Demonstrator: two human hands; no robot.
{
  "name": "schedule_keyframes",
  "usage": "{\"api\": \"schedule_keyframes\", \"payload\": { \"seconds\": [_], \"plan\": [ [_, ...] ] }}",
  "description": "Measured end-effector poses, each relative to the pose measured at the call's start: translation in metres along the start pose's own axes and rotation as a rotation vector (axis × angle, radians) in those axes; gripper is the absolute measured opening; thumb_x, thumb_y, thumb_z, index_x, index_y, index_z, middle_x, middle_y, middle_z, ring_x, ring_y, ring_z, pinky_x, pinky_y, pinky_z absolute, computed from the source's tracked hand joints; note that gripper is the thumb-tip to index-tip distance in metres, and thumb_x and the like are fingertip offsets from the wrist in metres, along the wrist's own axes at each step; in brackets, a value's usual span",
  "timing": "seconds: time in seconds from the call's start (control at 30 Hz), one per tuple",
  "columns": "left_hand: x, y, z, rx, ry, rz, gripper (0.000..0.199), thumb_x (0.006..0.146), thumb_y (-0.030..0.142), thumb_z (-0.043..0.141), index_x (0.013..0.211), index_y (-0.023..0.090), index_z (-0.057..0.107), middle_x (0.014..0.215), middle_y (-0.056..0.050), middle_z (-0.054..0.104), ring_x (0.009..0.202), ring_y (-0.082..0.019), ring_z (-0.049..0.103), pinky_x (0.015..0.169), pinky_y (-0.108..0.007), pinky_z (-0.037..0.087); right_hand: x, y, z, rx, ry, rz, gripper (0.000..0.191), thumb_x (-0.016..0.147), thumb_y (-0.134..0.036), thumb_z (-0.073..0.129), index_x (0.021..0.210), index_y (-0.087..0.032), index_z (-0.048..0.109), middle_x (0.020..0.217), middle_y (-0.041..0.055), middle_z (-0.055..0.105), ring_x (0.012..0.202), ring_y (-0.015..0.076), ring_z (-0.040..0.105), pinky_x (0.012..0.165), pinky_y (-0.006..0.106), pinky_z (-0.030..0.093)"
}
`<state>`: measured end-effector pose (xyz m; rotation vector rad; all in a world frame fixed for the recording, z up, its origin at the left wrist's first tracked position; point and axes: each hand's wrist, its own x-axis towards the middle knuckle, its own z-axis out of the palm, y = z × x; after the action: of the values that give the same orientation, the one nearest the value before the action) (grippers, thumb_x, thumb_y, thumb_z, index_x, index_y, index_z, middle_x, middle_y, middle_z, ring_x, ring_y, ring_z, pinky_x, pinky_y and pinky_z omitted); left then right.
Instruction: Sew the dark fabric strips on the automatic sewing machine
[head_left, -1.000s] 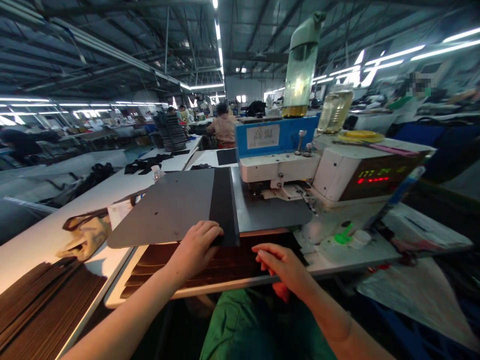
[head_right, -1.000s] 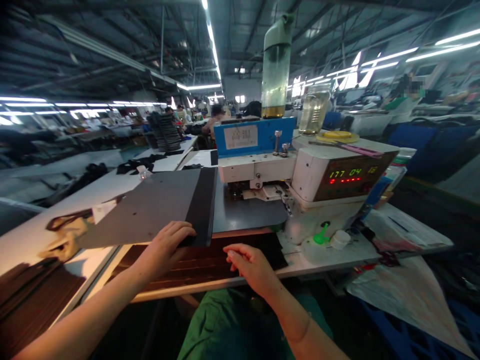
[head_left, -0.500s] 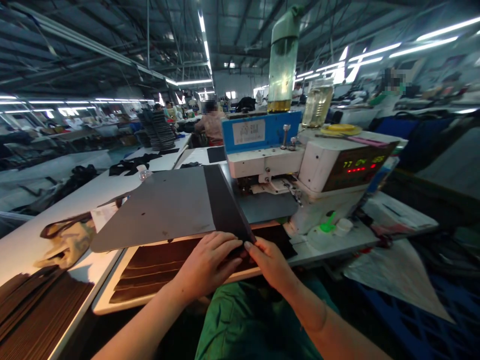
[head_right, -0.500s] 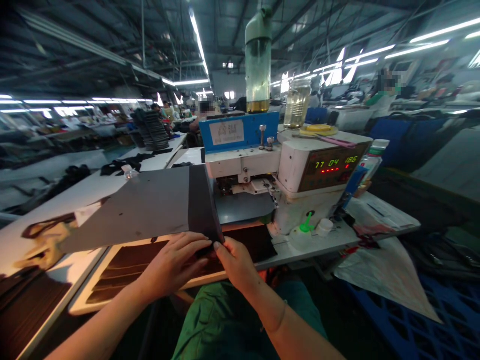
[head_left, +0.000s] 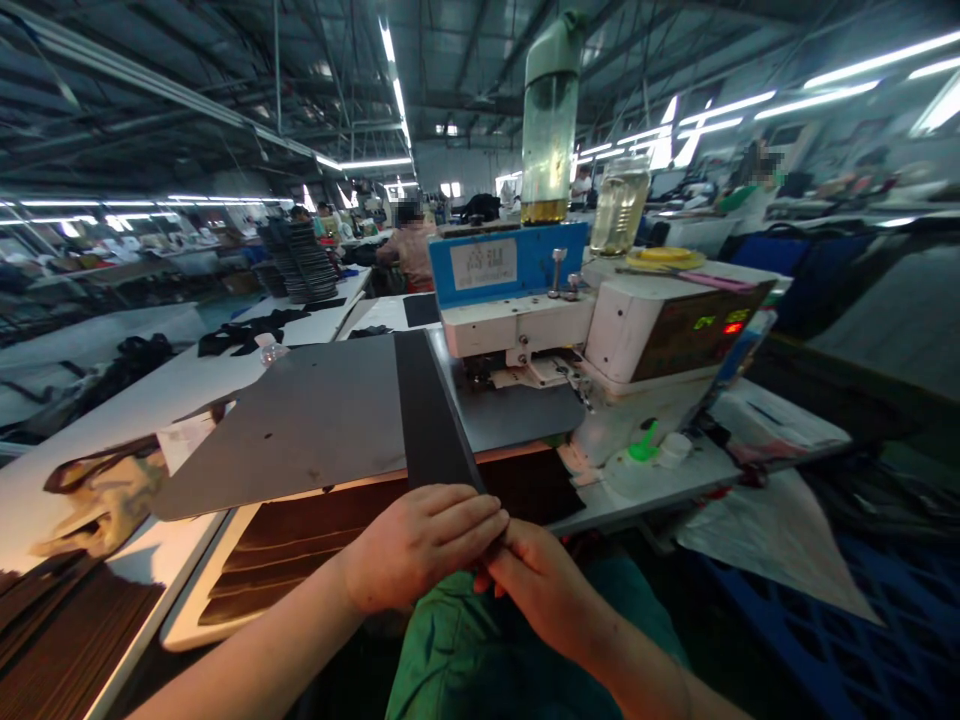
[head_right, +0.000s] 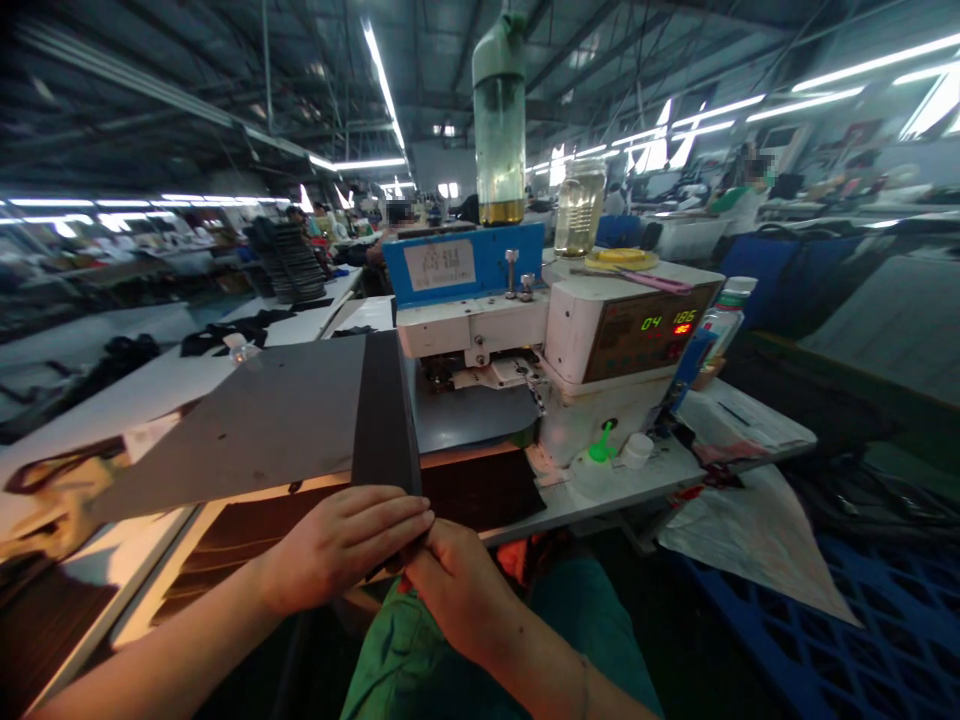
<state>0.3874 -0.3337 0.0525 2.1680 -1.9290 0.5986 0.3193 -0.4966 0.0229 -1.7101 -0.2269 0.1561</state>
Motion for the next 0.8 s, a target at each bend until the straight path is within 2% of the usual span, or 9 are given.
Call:
{"api": "schedule_keyframes", "payload": {
  "seconds": [0.13,0.23,0.4,0.5,0.57,0.67,0.73,0.8],
  "plan": [
    [0.003,0.007,0.007,-0.014,0.049,-0.018,0.024,0.089,0.019,0.040,0.106,0.010,0.053,0.099,-0.011,0.063,0.089,-0.018,0.056,0.078,-0.031,0.048,-0.004,0.000,0.003,-0.062,0.001,-0.033,0.018,0.080,-0.017,0.041,0.064,-0.017,0.051,0.065,-0.0014,0.055,0.061,0.0101,0.049,0.057,0.020,0.038],
    [0.007,0.013,0.009,-0.067,0.020,-0.069,0.022,0.089,0.019,0.038,0.103,0.012,0.054,0.097,-0.010,0.063,0.088,-0.018,0.055,0.077,-0.031,0.046,-0.007,0.002,0.003,-0.061,-0.012,-0.050,0.016,0.075,-0.011,0.041,0.063,-0.017,0.050,0.067,-0.0014,0.055,0.064,0.0108,0.049,0.059,0.021,0.039],
    [0.007,0.008,0.007,-0.215,-0.105,-0.176,0.030,0.089,0.033,0.041,0.112,0.017,0.051,0.113,-0.008,0.059,0.110,-0.019,0.047,0.095,-0.033,0.036,-0.015,0.018,-0.010,-0.062,-0.082,-0.033,0.017,0.080,-0.020,0.042,0.071,-0.017,0.056,0.073,0.0006,0.056,0.070,0.0131,0.050,0.063,0.023,0.040],
    [0.008,-0.002,0.006,-0.217,-0.169,-0.249,0.034,0.089,0.033,0.039,0.119,0.019,0.047,0.121,-0.007,0.054,0.118,-0.020,0.041,0.100,-0.037,0.030,-0.022,0.036,-0.018,-0.065,-0.163,0.022,0.024,0.083,-0.030,0.041,0.074,-0.017,0.058,0.074,0.0019,0.056,0.070,0.0139,0.050,0.063,0.023,0.040],
    [0.012,-0.007,0.007,-0.190,-0.192,-0.253,0.026,0.089,0.030,0.040,0.108,0.019,0.053,0.110,-0.006,0.060,0.111,-0.020,0.046,0.100,-0.037,0.028,-0.027,0.048,-0.020,-0.074,-0.207,0.020,0.027,0.083,-0.034,0.041,0.073,-0.017,0.060,0.074,0.0023,0.056,0.070,0.0142,0.049,0.064,0.024,0.041],
    [0.023,-0.010,0.011,-0.155,-0.240,-0.151,0.015,0.085,0.027,0.045,0.080,0.017,0.055,0.083,-0.003,0.061,0.086,-0.017,0.052,0.091,-0.033,0.033,-0.031,0.060,-0.023,-0.016,-0.325,0.056,0.030,0.077,-0.045,0.050,0.082,-0.018,0.063,0.079,0.0032,0.055,0.070,0.0142,0.048,0.064,0.024,0.042],
    [0.030,-0.010,0.015,-0.136,-0.251,-0.083,0.016,0.084,0.026,0.047,0.072,0.017,0.051,0.075,-0.002,0.058,0.075,-0.015,0.049,0.082,-0.031,0.036,-0.033,0.064,-0.025,0.133,-0.382,0.156,0.048,0.064,-0.055,0.061,0.097,-0.020,0.061,0.087,0.0046,0.056,0.069,0.0138,0.049,0.064,0.025,0.044],
    [0.035,-0.008,0.021,-0.124,-0.240,-0.047,0.016,0.084,0.027,0.049,0.071,0.018,0.049,0.074,-0.002,0.057,0.070,-0.014,0.048,0.076,-0.030,0.036,-0.034,0.066,-0.027,0.246,-0.330,0.247,0.068,0.056,-0.063,0.064,0.108,-0.020,0.057,0.093,0.0061,0.056,0.071,0.0150,0.052,0.065,0.027,0.046]
  ]
}}
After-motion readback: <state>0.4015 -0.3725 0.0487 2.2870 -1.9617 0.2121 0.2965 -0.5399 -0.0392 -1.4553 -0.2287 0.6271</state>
